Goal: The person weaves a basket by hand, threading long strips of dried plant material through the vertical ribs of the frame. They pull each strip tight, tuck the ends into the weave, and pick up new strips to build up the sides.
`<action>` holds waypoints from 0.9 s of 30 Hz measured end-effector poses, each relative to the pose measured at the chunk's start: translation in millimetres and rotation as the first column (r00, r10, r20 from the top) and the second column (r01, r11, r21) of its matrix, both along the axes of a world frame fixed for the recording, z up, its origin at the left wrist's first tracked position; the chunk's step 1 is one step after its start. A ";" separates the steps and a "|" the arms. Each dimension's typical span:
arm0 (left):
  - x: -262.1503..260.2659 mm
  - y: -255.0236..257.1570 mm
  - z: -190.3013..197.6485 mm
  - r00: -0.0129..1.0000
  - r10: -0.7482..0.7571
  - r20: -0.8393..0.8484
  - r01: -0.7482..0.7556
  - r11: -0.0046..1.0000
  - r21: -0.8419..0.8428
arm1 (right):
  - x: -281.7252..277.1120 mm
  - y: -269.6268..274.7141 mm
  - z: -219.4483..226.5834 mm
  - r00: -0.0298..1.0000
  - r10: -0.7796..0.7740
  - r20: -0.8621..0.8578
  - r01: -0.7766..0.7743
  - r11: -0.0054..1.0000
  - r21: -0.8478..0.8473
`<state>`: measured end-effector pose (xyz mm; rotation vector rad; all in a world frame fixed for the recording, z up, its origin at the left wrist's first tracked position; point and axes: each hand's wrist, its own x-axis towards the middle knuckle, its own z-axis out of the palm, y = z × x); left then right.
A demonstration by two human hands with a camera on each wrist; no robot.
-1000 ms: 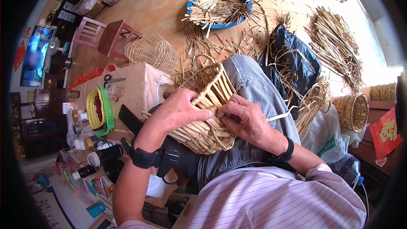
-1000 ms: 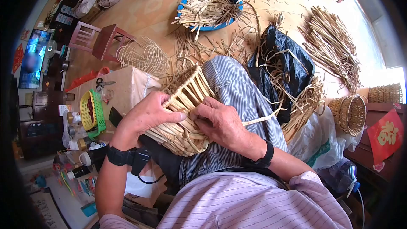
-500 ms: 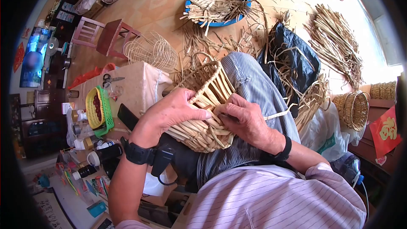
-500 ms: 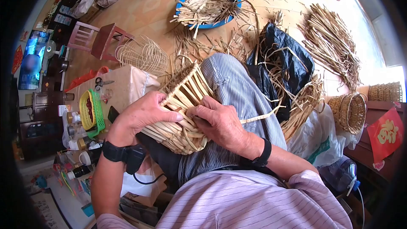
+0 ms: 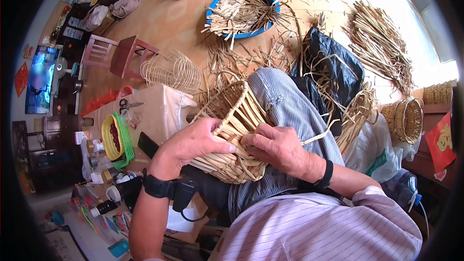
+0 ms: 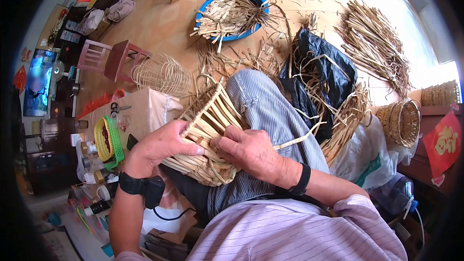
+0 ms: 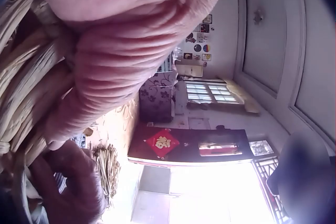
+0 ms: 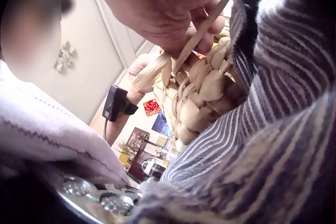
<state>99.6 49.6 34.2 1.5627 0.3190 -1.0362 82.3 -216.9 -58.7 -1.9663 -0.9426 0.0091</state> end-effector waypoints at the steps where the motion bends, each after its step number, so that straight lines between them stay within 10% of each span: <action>1: 0.6 -0.5 1.4 1.000 0.006 -0.005 -0.006 1.000 -0.005 | 0.4 -0.1 -0.1 1.000 0.004 0.009 -0.004 1.000 0.002; 15: 0.1 -1.2 0.1 1.000 0.002 -0.011 -0.002 0.998 -0.060 | -2.7 1.4 -6.8 0.926 0.040 -0.375 0.041 0.978 0.205; 22: 1.9 -3.0 4.8 1.000 -0.006 0.001 0.006 0.997 -0.079 | -7.6 -1.2 5.9 0.998 -0.027 0.063 0.026 0.999 0.020; 27: 2.3 -2.8 5.9 0.997 -0.068 0.038 0.069 0.997 -0.018 | -8.9 3.3 15.3 0.992 -0.010 -0.124 0.015 0.999 0.038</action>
